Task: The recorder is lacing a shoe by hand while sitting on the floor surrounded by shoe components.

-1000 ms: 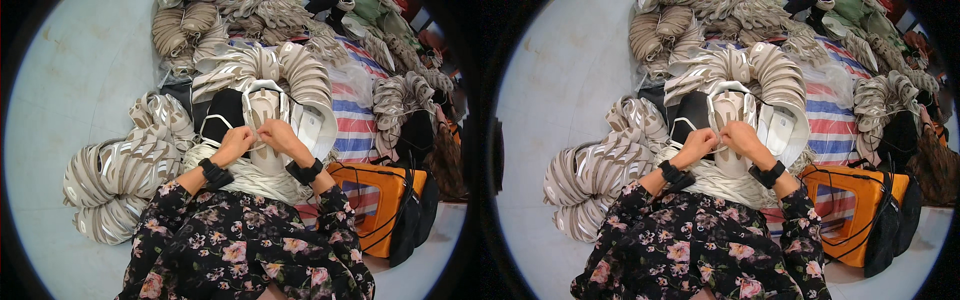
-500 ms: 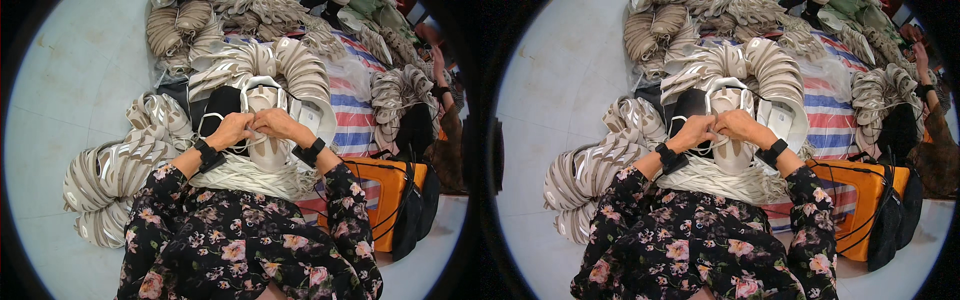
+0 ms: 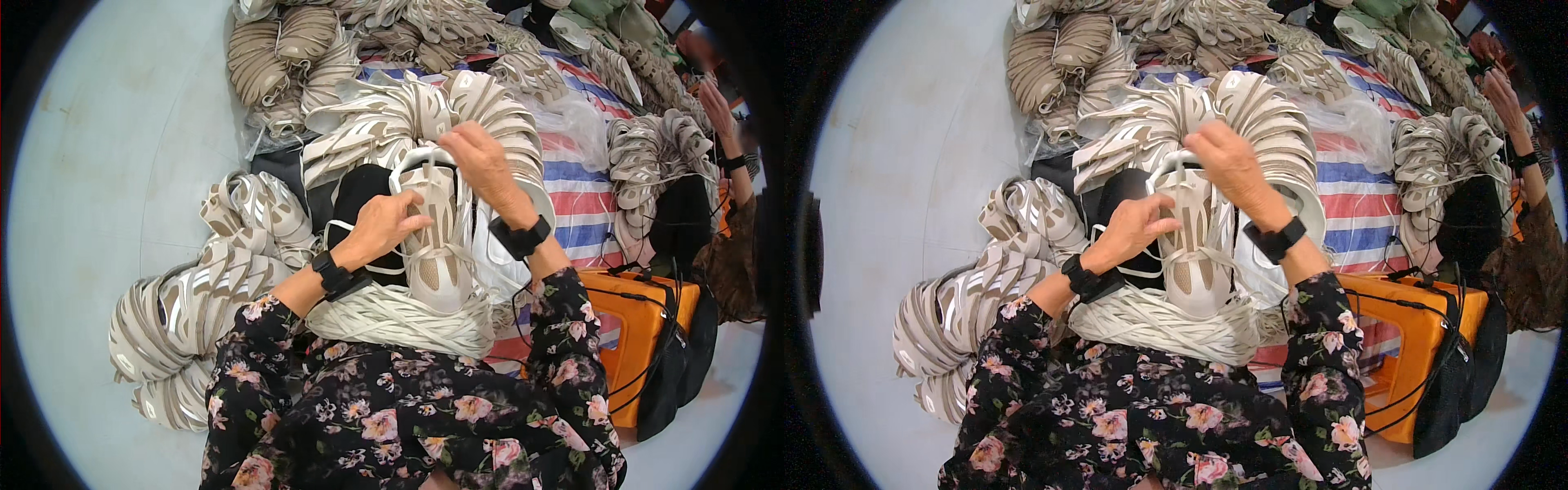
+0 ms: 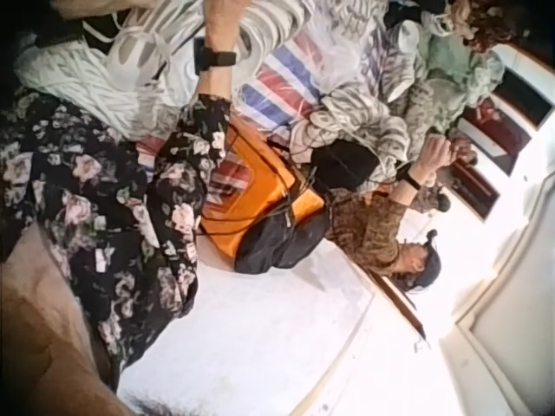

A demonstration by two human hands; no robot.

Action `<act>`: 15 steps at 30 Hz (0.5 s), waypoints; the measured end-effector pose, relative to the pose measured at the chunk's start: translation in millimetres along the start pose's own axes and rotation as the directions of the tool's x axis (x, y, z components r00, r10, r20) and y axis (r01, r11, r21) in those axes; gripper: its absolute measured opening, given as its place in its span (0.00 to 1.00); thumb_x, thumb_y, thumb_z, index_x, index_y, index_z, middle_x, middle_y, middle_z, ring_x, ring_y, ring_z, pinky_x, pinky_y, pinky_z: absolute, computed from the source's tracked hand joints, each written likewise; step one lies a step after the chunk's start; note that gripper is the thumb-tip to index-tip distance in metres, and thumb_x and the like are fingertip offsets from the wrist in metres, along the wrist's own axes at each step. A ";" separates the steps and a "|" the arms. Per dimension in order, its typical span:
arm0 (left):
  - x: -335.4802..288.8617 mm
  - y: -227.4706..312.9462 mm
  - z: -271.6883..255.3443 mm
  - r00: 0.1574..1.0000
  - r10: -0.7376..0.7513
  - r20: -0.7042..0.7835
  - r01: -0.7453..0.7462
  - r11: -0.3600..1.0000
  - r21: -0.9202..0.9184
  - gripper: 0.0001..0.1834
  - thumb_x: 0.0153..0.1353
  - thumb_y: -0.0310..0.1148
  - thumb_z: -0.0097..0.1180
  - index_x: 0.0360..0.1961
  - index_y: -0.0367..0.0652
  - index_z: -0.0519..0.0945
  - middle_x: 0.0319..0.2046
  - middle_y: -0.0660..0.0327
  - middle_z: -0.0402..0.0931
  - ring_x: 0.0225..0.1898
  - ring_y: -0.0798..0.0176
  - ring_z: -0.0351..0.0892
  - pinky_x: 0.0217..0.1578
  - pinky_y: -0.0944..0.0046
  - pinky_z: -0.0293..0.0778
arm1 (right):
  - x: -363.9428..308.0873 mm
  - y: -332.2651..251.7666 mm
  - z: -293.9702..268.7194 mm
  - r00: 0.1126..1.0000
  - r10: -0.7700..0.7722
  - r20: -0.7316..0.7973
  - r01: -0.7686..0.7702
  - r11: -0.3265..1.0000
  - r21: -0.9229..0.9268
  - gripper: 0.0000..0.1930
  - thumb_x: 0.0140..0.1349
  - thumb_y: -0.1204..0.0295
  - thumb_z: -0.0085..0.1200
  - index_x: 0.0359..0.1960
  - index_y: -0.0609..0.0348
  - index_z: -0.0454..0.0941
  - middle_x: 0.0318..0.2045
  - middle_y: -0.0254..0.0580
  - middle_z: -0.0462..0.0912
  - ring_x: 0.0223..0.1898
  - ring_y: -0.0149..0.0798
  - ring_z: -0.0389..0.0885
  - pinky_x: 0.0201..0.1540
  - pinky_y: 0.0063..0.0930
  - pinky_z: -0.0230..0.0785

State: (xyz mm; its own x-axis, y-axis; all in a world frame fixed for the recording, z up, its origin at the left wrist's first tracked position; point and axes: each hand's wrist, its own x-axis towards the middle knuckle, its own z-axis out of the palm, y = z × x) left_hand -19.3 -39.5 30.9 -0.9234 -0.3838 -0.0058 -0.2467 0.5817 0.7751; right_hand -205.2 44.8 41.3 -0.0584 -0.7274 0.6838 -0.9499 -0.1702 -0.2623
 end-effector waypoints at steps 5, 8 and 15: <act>29.6 0.2 2.4 0.992 -0.080 -0.092 0.065 0.985 -0.158 0.14 0.55 0.40 0.54 0.22 0.40 0.79 0.12 0.54 0.67 0.15 0.56 0.64 0.21 0.63 0.64 | 5.1 3.8 27.5 0.977 0.176 -0.121 -0.160 0.978 0.135 0.10 0.48 0.77 0.54 0.35 0.60 0.72 0.27 0.45 0.74 0.32 0.45 0.75 0.31 0.35 0.68; 41.1 -7.3 -10.0 0.953 0.080 -0.291 -0.103 0.993 -0.064 0.13 0.56 0.39 0.52 0.22 0.41 0.79 0.13 0.54 0.67 0.18 0.64 0.66 0.23 0.67 0.64 | -9.2 -15.4 11.4 0.782 0.590 0.201 -0.623 0.734 0.271 0.14 0.47 0.74 0.56 0.38 0.59 0.72 0.26 0.45 0.74 0.32 0.44 0.75 0.30 0.36 0.68; 48.0 -27.2 4.4 0.965 -0.217 -0.146 0.082 0.782 -0.617 0.18 0.63 0.42 0.45 0.29 0.37 0.78 0.19 0.70 0.70 0.22 0.77 0.62 0.24 0.74 0.62 | -44.7 -29.2 27.6 0.946 0.277 0.171 -0.241 0.949 -0.202 0.06 0.47 0.73 0.55 0.27 0.56 0.72 0.21 0.37 0.70 0.27 0.41 0.72 0.27 0.35 0.67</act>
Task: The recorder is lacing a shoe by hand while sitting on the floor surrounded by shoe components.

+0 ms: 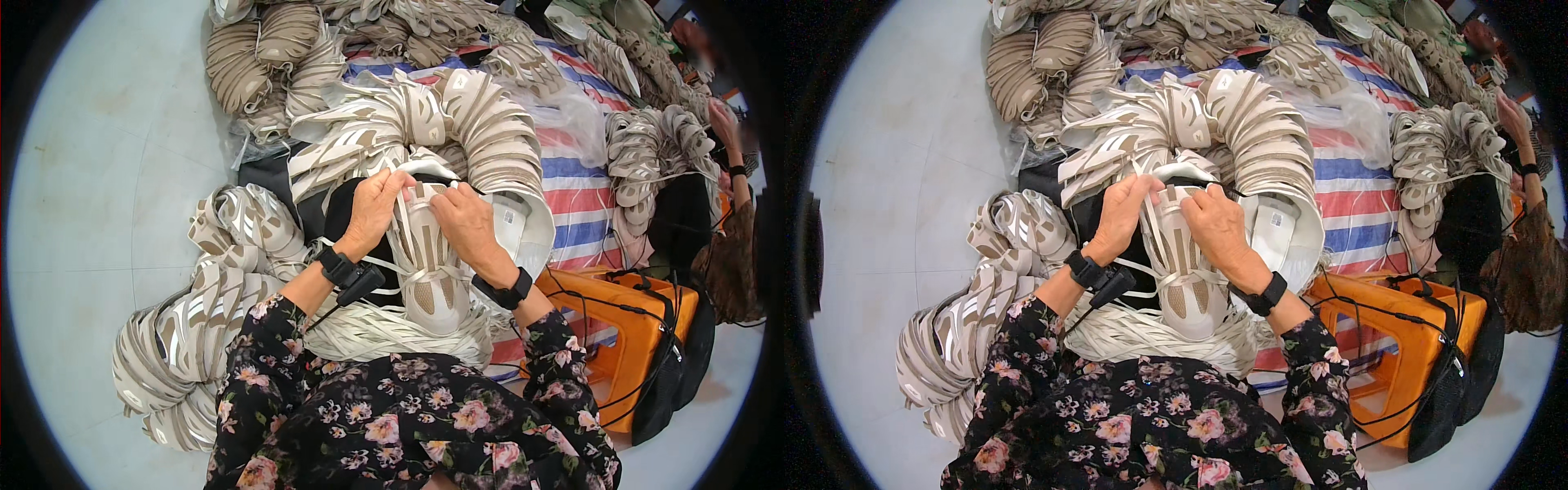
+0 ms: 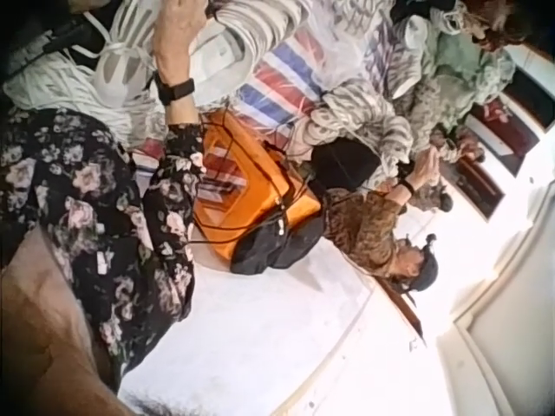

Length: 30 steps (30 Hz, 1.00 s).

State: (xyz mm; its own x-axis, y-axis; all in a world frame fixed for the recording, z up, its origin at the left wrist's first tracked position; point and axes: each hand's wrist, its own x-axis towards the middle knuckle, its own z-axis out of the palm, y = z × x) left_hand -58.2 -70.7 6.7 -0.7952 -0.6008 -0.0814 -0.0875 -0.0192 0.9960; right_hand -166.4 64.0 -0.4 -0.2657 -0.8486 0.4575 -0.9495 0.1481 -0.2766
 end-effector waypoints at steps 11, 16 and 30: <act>11.2 7.7 2.1 0.988 -0.156 -0.015 0.137 0.910 -0.391 0.16 0.64 0.39 0.44 0.38 0.36 0.76 0.26 0.67 0.72 0.25 0.76 0.66 0.29 0.75 0.64 | 60.6 -6.1 -5.0 0.788 0.438 0.433 -0.478 -0.009 0.879 0.07 0.60 0.71 0.46 0.29 0.63 0.71 0.20 0.34 0.75 0.16 0.23 0.69 0.18 0.16 0.61; 10.5 1.0 -1.5 0.998 -0.048 0.041 0.062 0.880 -0.471 0.15 0.65 0.39 0.43 0.41 0.38 0.75 0.30 0.67 0.74 0.28 0.74 0.68 0.29 0.71 0.69 | 53.4 -20.1 13.2 0.769 0.437 0.466 -0.515 -0.009 0.857 0.07 0.57 0.71 0.48 0.26 0.62 0.71 0.20 0.33 0.74 0.19 0.21 0.67 0.21 0.15 0.61; -7.3 11.5 -13.9 0.980 -0.124 0.157 0.191 0.818 -0.542 0.18 0.65 0.40 0.43 0.46 0.36 0.73 0.38 0.60 0.75 0.27 0.71 0.71 0.31 0.71 0.71 | 39.3 -36.7 7.1 0.789 0.328 0.519 -0.525 -0.080 0.848 0.08 0.60 0.71 0.44 0.31 0.63 0.71 0.22 0.35 0.77 0.18 0.26 0.75 0.17 0.16 0.63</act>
State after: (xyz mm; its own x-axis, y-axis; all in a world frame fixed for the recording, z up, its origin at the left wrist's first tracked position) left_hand -45.1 -77.6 19.3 -0.8627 -0.4605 -0.2092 0.1021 -0.5636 0.8197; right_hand -140.8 21.5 21.7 -0.4343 -0.8849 -0.1685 0.3568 0.0027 -0.9342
